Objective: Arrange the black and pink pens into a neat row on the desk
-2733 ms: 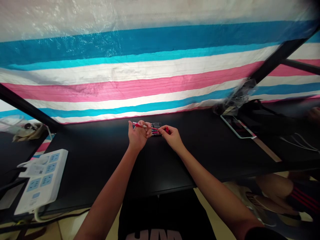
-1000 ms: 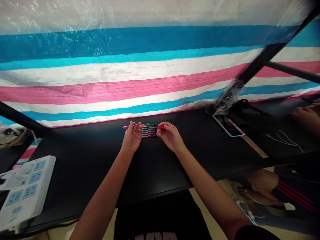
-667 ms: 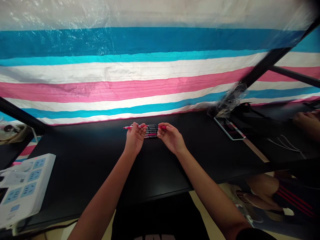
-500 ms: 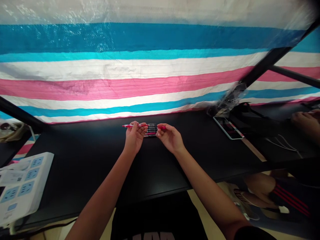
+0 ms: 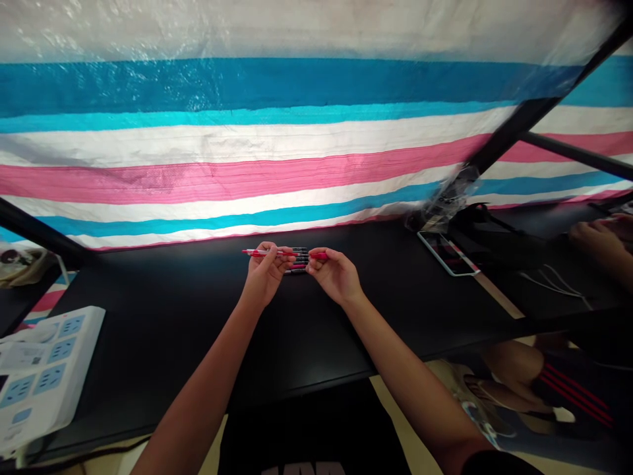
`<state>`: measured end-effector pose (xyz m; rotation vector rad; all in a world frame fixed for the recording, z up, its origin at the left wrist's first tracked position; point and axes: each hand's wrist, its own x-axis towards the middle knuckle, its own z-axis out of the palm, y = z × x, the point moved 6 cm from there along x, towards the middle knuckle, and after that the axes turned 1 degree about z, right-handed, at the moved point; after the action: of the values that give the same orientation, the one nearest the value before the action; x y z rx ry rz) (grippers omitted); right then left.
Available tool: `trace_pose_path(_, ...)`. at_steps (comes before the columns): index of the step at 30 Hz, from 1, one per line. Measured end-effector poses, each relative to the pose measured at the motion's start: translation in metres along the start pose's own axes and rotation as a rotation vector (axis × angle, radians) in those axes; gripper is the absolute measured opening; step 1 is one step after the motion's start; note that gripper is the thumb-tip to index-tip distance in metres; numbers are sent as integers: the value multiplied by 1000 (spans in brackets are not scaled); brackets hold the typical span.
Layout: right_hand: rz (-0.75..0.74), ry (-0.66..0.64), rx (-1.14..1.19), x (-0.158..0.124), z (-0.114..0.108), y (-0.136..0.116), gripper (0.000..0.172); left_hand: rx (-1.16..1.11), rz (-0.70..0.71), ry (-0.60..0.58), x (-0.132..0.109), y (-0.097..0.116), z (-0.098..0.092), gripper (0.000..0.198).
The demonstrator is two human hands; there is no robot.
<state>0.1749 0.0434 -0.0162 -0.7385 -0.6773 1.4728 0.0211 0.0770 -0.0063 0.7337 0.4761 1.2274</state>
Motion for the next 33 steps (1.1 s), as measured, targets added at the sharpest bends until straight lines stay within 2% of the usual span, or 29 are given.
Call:
trace_pose_path(5, 30, -40, 66, 1, -1, 2, 26, 44, 37, -41, 0, 2, 3, 35)
trace_pose_path(11, 36, -58, 60, 2, -1, 0, 28, 198, 116, -110, -2, 15, 11, 34)
trace_pose_path(15, 42, -68, 15, 1, 2, 2, 28, 230, 101, -126, -2, 15, 12, 36)
trace_pose_path(25, -84, -77, -51, 0, 5, -4, 25, 316, 114, -50, 2, 12, 1, 35)
trace_pose_path(33, -84, -69, -49, 2, 1, -5, 25, 354, 110, -44, 3, 17, -3, 35)
